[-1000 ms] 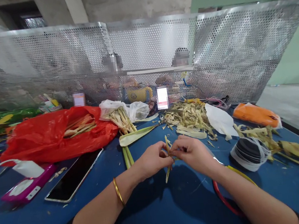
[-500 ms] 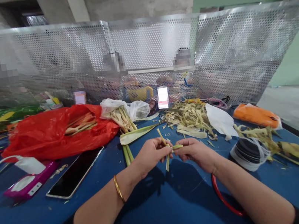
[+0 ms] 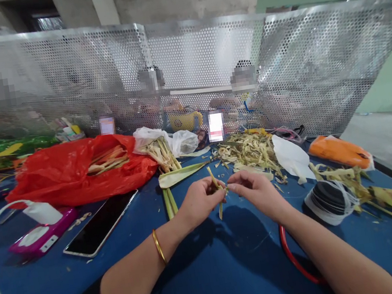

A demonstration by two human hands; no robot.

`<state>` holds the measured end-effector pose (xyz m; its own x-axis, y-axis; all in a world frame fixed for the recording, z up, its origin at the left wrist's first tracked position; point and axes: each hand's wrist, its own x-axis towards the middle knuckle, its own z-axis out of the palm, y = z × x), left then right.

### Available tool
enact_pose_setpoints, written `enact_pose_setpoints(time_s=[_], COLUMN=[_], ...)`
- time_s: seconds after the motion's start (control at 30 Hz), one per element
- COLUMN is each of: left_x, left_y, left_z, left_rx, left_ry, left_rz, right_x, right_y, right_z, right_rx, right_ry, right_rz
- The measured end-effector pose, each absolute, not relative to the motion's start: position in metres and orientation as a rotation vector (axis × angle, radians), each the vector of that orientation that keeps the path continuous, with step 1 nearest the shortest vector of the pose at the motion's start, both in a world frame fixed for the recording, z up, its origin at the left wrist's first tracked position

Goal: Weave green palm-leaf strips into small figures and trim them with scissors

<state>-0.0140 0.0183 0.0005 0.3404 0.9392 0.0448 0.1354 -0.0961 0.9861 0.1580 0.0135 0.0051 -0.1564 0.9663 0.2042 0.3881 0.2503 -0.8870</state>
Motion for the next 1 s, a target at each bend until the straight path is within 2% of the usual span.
enact_pose_setpoints(time_s=[0.1, 0.2, 0.4, 0.63, 1.0], left_x=[-0.0142, -0.0154, -0.0181, -0.0188, -0.0175], left_y=[0.0185, 0.0197, 0.0212, 0.0215, 0.0229], left_z=[0.0013, 0.0019, 0.0009, -0.0012, -0.004], left_rx=[1.46, 1.321, 1.142, 1.139, 1.067], left_ry=[0.961, 0.876, 0.89, 0.866, 0.921], left_rz=[0.868, 0.838, 0.791, 0.791, 0.882], right_x=[0.1557, 0.1552, 0.1552, 0.1562, 0.1589], right_y=[0.0134, 0.0116, 0.0087, 0.0078, 0.0105], right_z=[-0.001, -0.0011, 0.0019, 0.0043, 0.0076], right_rx=[-1.249, -1.229, -1.277, -1.075, -1.194], right_ry=[-1.718, -1.675, -1.669, -1.86, -1.906], right_rz=[1.035, 1.032, 0.857, 0.524, 0.438])
